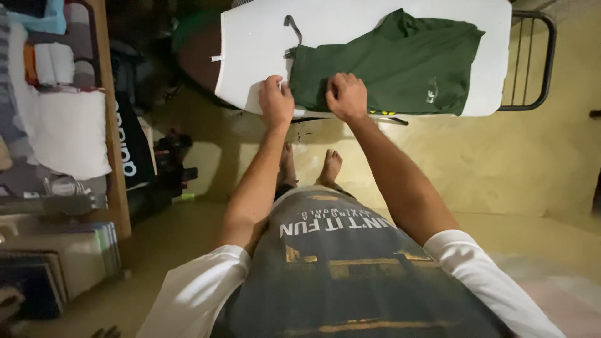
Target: Fold a green athletic garment on an ironing board.
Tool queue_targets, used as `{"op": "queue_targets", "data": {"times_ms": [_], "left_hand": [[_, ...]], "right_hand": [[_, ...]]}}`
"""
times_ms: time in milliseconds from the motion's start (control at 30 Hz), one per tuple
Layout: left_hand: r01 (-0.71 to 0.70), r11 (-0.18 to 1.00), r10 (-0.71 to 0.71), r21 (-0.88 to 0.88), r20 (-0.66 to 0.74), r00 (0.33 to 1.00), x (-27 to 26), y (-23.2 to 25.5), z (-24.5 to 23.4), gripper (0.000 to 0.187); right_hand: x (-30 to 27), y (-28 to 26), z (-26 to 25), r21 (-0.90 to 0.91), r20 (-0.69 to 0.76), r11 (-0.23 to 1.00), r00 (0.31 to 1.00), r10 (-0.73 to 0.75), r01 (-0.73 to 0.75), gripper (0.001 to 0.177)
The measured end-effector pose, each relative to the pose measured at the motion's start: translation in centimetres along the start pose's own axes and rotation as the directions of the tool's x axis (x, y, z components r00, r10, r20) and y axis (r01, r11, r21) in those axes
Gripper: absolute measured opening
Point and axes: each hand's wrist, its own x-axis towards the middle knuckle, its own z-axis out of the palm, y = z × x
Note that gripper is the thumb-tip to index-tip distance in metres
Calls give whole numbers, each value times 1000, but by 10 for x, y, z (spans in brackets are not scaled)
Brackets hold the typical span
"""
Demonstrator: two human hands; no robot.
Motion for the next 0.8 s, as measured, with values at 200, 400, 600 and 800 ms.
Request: {"op": "queue_targets", "data": {"times_ms": [200,400,600,800], "left_hand": [[251,958,-273,139,166,948,46,42,34,48],[294,924,-350,244,235,907,61,52,55,72],[267,948,-178,-171,409,895,79,-1,72,59],[120,959,-56,-257,245,968,102,-5,46,53]], "right_hand": [[24,7,9,-6,-95,992,987,129,-130,13],[43,1,25,-49,-65,985,985,163,-166,21],[54,-12,42,-161,130,972,973,192,-171,28],[72,-41,49,-135,73,982,987,143,-132,36]]}}
